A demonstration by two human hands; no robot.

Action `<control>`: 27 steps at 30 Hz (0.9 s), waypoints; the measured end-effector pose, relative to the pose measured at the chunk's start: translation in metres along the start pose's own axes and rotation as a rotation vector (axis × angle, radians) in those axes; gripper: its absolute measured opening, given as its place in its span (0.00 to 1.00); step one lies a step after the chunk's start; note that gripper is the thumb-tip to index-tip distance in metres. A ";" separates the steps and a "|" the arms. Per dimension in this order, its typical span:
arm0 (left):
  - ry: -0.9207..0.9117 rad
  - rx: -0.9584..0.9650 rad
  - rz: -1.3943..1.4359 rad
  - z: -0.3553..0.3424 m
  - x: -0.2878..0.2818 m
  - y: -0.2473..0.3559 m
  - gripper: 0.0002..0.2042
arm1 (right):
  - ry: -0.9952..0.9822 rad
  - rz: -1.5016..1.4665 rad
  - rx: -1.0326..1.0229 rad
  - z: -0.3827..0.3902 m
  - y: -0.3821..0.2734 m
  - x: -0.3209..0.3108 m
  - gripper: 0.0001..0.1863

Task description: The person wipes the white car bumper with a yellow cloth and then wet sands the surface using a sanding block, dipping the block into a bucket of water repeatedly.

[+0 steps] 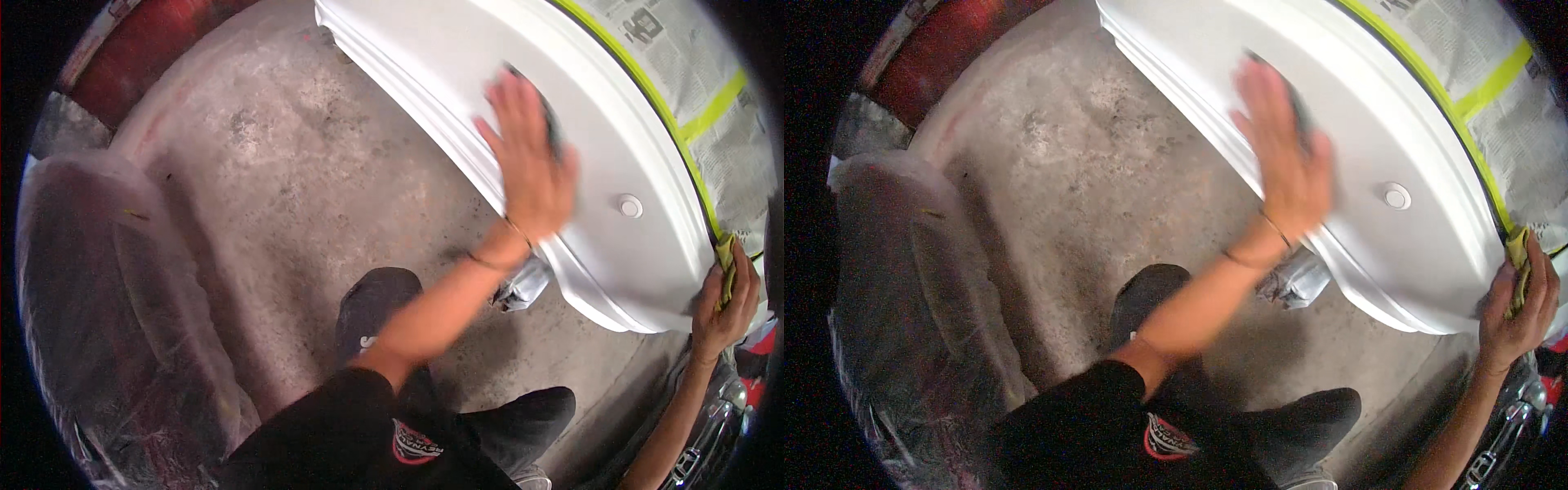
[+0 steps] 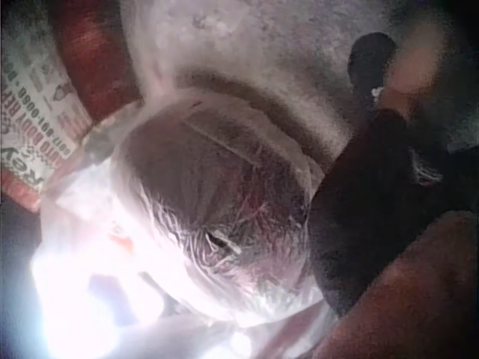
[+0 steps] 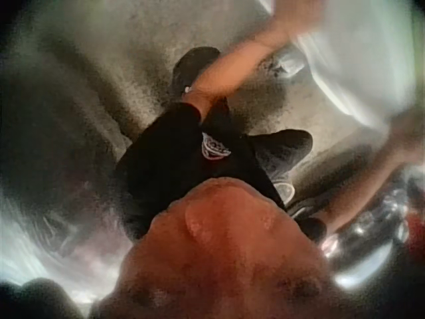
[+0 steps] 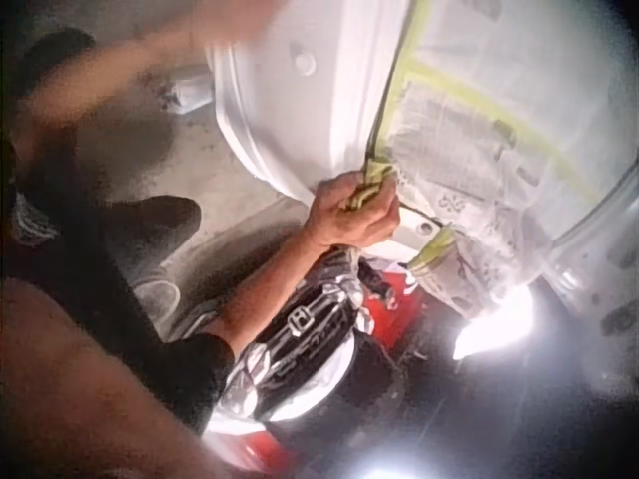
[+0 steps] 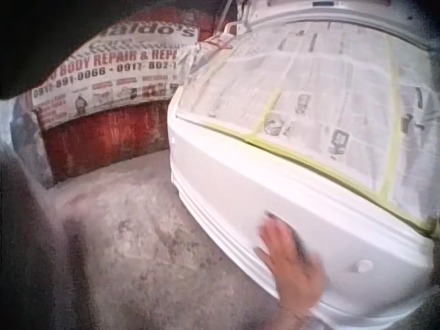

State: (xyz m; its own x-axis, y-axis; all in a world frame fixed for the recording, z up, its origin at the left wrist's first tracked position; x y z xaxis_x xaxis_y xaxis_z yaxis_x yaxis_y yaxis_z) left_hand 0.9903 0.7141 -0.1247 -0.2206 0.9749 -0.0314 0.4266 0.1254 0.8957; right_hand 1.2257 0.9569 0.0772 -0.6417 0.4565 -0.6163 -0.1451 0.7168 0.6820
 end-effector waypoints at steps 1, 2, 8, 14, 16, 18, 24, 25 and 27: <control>0.009 0.000 -0.002 -0.028 -0.014 -0.011 0.45 | -0.004 -0.004 0.006 0.000 -0.002 0.000 0.23; 0.040 -0.037 0.042 -0.066 -0.036 -0.024 0.43 | -0.010 0.002 0.007 -0.005 -0.007 -0.001 0.23; 0.067 -0.325 0.392 -0.147 -0.053 -0.093 0.39 | 0.022 0.096 -0.030 -0.013 0.000 -0.018 0.24; -0.124 -0.457 0.029 0.138 0.052 0.003 0.45 | 0.079 0.044 0.034 -0.024 -0.010 -0.017 0.25; -0.140 -0.495 0.046 0.121 0.051 -0.001 0.45 | 0.061 0.068 0.022 -0.020 -0.007 -0.022 0.25; -0.066 -0.543 0.085 0.056 0.027 -0.045 0.43 | 0.067 0.084 0.006 -0.021 -0.008 -0.026 0.25; -0.110 -0.721 0.477 -0.107 -0.057 -0.158 0.42 | 0.082 0.088 0.082 -0.024 -0.010 -0.023 0.25; -0.077 -0.619 0.295 -0.082 -0.049 -0.142 0.43 | 0.074 0.092 0.075 -0.022 -0.010 -0.022 0.25; -0.031 -0.486 0.062 0.002 -0.018 -0.093 0.44 | 0.081 0.044 0.073 -0.021 -0.012 -0.015 0.25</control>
State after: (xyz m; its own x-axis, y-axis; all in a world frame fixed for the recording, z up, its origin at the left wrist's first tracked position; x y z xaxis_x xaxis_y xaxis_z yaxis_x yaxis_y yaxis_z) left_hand 0.9560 0.6849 -0.2083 -0.1780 0.9838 0.0223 -0.0218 -0.0266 0.9994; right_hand 1.2212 0.9307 0.0863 -0.7055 0.4465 -0.5504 -0.0621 0.7346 0.6756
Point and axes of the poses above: each hand's wrist, its own z-axis away from the middle knuckle, its own x-axis out of the palm, y = z × x, the point moved 10 cm from there along -z, towards the middle knuckle, and after that the axes turned 15 degrees about -x, right-handed, at the moved point
